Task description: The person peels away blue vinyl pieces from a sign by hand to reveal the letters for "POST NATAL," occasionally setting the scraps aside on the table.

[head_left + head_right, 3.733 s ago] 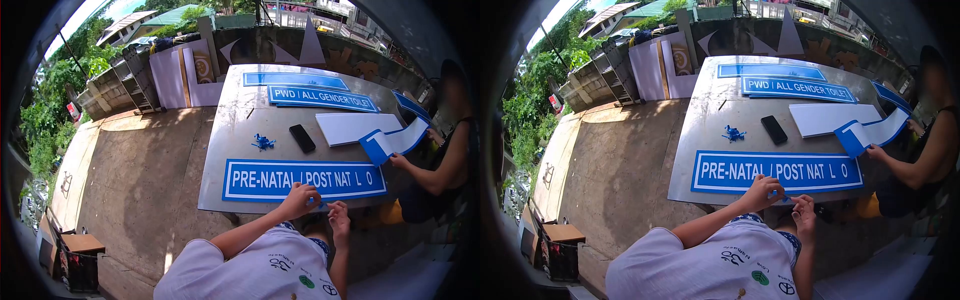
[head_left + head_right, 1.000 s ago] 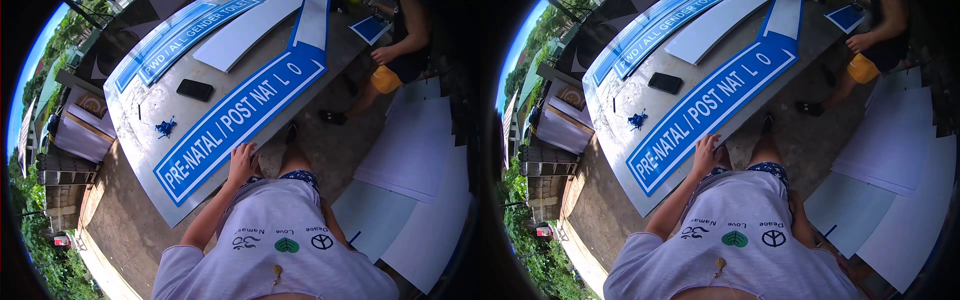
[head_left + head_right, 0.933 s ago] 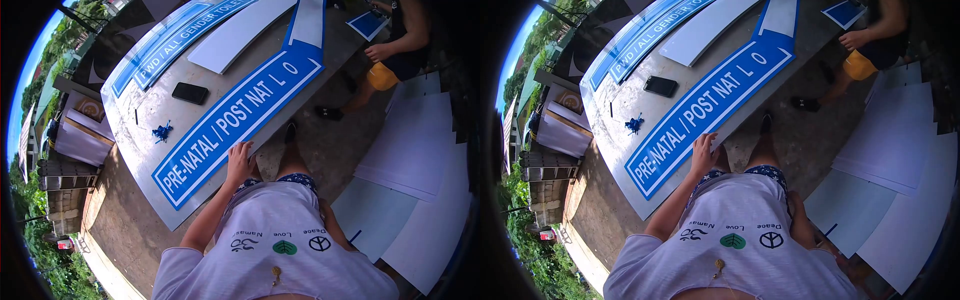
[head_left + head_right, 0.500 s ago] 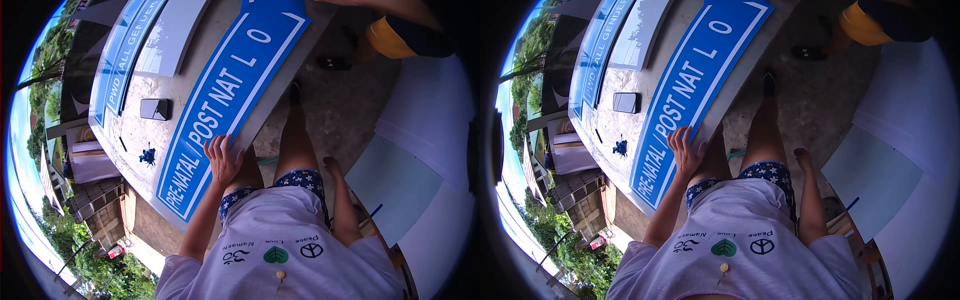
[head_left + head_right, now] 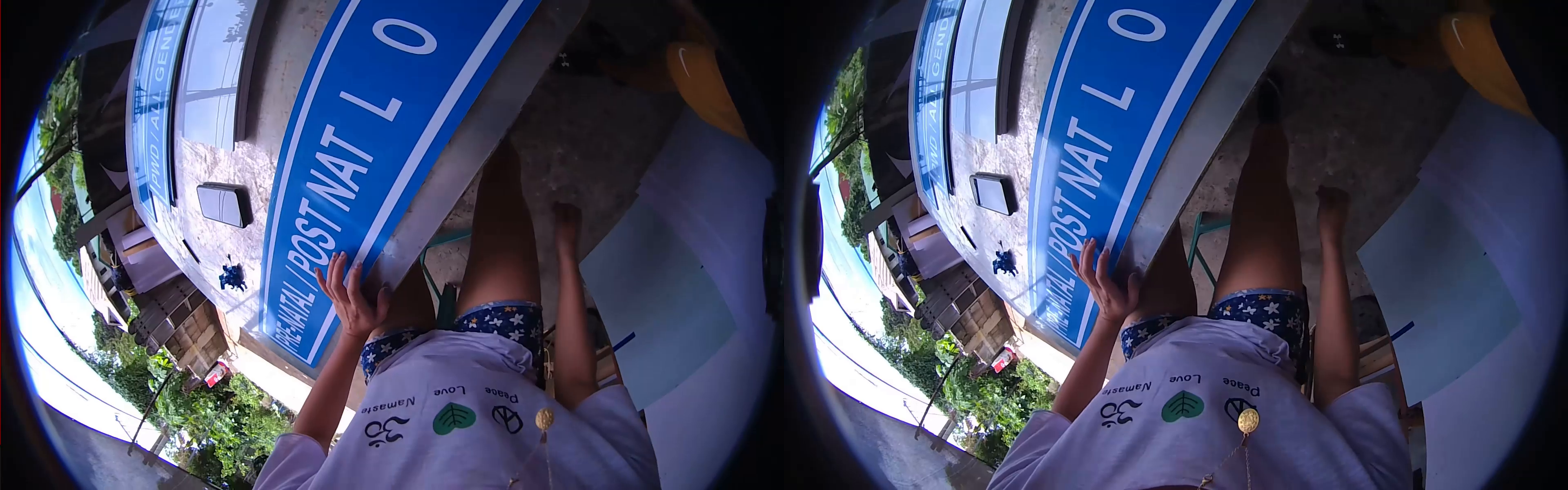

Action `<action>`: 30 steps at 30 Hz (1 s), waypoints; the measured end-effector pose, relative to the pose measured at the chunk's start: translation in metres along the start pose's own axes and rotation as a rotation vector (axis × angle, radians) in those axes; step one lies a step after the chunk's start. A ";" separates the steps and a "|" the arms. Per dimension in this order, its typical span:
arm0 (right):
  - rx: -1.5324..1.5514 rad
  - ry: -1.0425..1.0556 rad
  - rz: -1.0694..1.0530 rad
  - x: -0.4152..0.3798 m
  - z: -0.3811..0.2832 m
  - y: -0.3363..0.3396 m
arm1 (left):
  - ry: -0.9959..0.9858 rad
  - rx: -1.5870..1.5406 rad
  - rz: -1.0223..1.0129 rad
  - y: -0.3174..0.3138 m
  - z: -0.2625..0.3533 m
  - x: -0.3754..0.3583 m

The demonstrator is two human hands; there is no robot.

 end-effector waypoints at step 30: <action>-0.143 1.108 -0.004 0.055 -0.450 -0.037 | 0.112 -0.405 0.011 0.011 -0.007 -0.004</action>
Point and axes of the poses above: each hand's wrist, its own x-axis towards the middle knuckle, its own y-axis out of the back of the hand, z = x × y, the point moved 2 cm from there along x, towards the middle knuckle, and after that the axes turned 1 degree about x, right-handed, at the moved point
